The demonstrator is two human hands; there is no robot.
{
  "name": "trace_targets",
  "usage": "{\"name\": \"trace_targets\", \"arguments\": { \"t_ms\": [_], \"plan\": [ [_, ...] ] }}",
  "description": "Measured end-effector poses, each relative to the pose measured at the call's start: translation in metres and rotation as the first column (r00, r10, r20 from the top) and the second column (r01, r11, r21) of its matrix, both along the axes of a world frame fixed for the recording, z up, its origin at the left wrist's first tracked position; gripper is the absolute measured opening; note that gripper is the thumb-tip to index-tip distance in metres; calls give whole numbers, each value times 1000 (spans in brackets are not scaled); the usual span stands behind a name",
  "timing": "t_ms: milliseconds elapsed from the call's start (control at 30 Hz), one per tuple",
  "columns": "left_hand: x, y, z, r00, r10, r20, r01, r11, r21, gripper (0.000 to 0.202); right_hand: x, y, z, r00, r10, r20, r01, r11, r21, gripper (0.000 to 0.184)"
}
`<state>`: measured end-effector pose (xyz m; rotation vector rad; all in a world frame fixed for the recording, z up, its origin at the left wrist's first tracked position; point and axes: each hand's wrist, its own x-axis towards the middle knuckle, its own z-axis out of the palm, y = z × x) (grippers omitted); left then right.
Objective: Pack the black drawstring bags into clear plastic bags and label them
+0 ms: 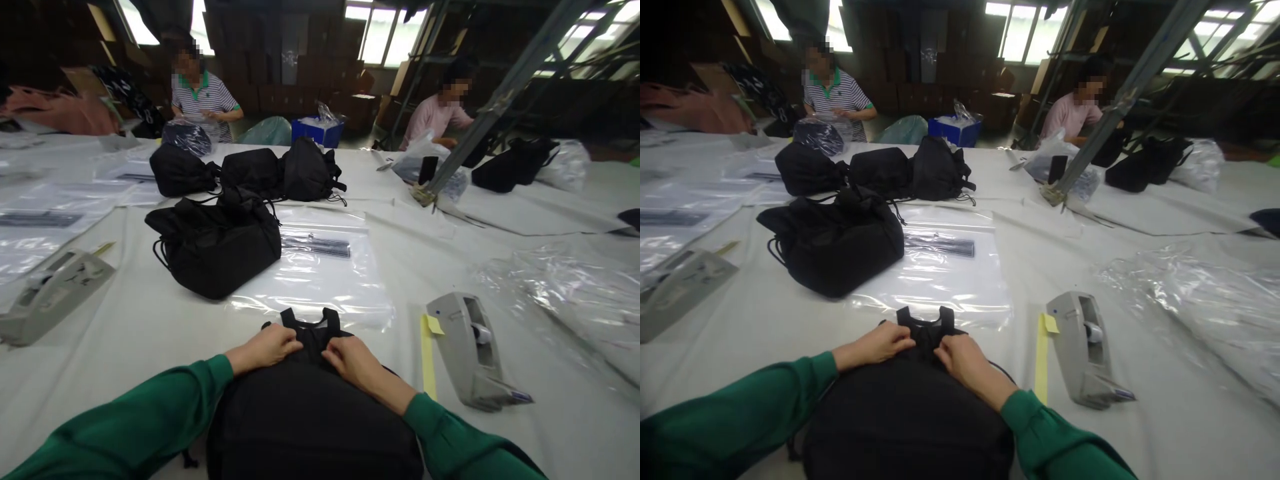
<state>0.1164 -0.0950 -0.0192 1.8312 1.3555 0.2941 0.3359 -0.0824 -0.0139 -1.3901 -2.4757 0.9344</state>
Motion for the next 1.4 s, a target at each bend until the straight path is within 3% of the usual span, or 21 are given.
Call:
{"name": "trace_targets", "arguments": {
  "t_ms": [67, 133, 200, 333, 467, 567, 633, 700, 800, 867, 933, 1000, 1100, 1233, 1400],
  "plan": [
    [-4, 2, -23, 999, 43, -26, -43, 999, -10, 29, 9, -1, -16, 998, -57, 0, 57, 998, -6, 16],
    [-9, 5, -34, 998, 67, -21, -68, 997, -20, 30, 18, 1, -18, 992, -128, 5, 128, 992, -2, 24],
    [-11, 8, -34, 997, 76, 10, -76, 997, -35, 29, 24, 10, -11, 973, -229, 20, 228, 973, 27, 39],
    [-5, 14, -15, 986, 92, 142, -85, 995, -61, 27, 23, 44, 3, 931, -362, 49, 358, 931, 72, 55],
    [0, 17, 0, 966, 142, 214, -130, 989, -70, 28, -2, 73, 0, 968, -252, 23, 253, 964, -77, 50],
    [-9, 23, 2, 921, 335, 198, -340, 940, -9, 29, -23, 77, 3, 981, -172, -94, 154, 973, -174, 28],
    [-19, 29, 1, 869, 455, 196, -466, 884, 17, 44, -29, 73, 12, 971, -147, -189, 107, 972, -208, 20],
    [-27, 35, 0, 849, 486, 207, -493, 870, -21, 61, -27, 67, 26, 955, -127, -268, 64, 971, -232, 25],
    [-29, 36, 4, 868, 419, 266, -398, 908, -130, 60, -16, 53, 49, 944, -62, -324, -7, 978, -206, 37],
    [-28, 31, 12, 878, 345, 330, -308, 938, -160, 56, -6, 41, 57, 958, 53, -283, -83, 992, -95, 38],
    [-28, 24, 23, 890, 250, 380, -207, 967, -150, 53, 4, 28, 57, 972, 214, -98, -207, 975, 79, 34],
    [-27, 16, 33, 934, 75, 349, -59, 997, -58, 41, 9, 16, 50, 928, 323, 185, -356, 915, 192, 30],
    [-22, 7, 41, 969, -157, 190, 141, 986, 94, 35, 11, 4, 35, 833, 366, 416, -476, 857, 200, 24],
    [-8, 3, 32, 961, -274, 38, 268, 956, 117, 19, 13, -6, 30, 814, 372, 446, -491, 851, 185, 20],
    [14, 1, 13, 928, -359, -96, 368, 923, 112, 11, 14, -13, 51, 871, 325, 367, -421, 880, 220, 19]
  ]
}}
